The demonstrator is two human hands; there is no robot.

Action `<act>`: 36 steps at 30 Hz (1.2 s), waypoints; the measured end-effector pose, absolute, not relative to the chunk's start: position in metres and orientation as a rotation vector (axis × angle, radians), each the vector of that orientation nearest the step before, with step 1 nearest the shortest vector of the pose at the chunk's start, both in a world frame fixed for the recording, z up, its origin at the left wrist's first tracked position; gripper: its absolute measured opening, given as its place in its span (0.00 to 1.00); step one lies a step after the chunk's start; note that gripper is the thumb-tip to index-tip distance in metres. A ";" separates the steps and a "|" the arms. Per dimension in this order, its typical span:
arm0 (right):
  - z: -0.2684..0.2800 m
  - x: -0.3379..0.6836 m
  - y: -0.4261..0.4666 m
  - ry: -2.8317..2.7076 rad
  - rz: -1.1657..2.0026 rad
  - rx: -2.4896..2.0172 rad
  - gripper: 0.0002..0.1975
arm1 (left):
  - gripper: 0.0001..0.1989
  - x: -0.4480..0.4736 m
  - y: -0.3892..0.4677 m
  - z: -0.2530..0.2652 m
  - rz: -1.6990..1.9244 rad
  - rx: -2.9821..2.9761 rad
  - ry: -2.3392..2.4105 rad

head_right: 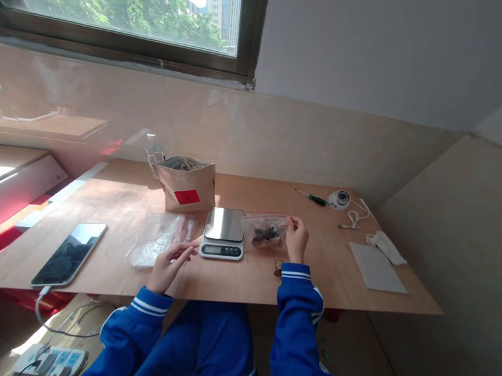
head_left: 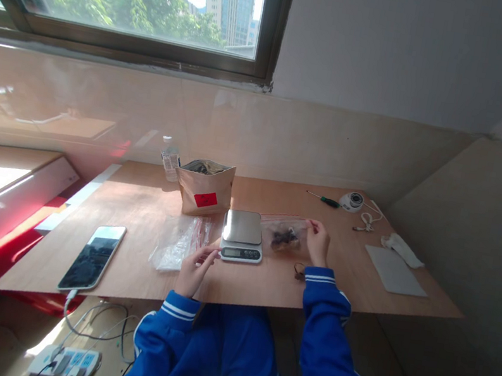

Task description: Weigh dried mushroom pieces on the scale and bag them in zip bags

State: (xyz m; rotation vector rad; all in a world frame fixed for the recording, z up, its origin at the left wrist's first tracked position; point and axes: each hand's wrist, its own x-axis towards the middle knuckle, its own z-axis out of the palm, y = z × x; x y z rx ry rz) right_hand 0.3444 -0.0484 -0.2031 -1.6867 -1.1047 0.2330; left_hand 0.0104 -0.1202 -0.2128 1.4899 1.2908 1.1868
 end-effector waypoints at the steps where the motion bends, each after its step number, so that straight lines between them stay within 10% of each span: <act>1: -0.205 0.349 -0.048 -1.107 0.147 -1.740 0.28 | 0.16 0.010 -0.120 -0.214 1.179 1.501 1.284; 23: -0.259 0.329 -0.132 -1.574 -0.093 -2.143 0.13 | 0.15 -0.016 -0.068 -0.171 1.713 1.501 1.719; 36: -0.232 0.275 -0.091 -1.739 0.249 -1.536 0.13 | 0.15 -0.020 0.033 -0.106 1.714 1.561 1.867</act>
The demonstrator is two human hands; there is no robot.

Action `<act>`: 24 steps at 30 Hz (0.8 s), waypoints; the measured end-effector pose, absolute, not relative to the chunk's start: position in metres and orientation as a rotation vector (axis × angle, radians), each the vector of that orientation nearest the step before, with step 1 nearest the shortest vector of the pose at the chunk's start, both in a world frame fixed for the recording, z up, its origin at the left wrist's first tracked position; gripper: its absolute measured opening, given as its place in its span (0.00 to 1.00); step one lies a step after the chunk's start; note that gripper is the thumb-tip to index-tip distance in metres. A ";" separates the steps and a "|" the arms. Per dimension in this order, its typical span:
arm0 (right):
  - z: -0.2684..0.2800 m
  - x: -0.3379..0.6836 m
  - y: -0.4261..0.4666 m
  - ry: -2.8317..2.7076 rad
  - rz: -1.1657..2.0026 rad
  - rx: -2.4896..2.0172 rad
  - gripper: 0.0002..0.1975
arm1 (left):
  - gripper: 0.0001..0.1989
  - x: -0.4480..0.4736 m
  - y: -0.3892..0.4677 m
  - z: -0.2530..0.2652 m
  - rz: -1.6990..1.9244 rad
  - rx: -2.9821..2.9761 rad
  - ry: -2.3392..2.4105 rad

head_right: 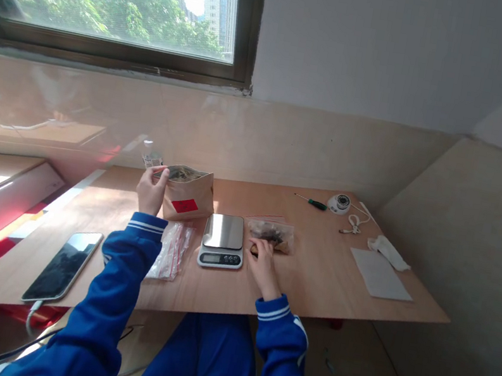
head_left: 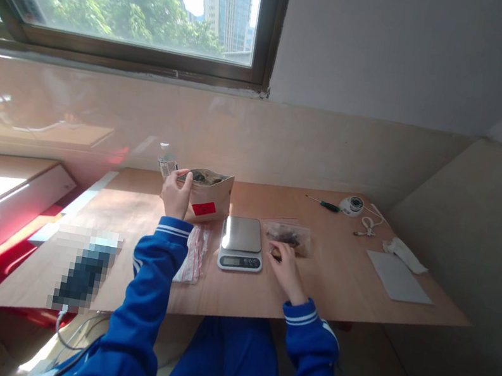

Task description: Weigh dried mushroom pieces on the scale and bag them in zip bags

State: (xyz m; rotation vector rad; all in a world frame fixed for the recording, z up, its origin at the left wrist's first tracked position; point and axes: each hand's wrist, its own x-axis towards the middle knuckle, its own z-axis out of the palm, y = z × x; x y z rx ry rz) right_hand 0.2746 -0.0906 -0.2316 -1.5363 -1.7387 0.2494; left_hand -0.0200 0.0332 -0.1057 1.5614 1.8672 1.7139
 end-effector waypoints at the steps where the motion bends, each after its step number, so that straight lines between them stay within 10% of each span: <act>1: -0.224 0.265 -0.076 -1.765 0.277 -1.487 0.12 | 0.15 -0.019 0.027 -0.109 1.715 1.569 1.823; 16: -0.137 0.137 -0.096 -1.928 0.225 -1.025 0.13 | 0.11 -0.024 -0.070 -0.128 1.358 1.648 1.953; 24: -0.160 0.109 -0.073 -2.016 0.371 -1.491 0.11 | 0.10 -0.003 -0.088 -0.149 1.513 1.507 1.958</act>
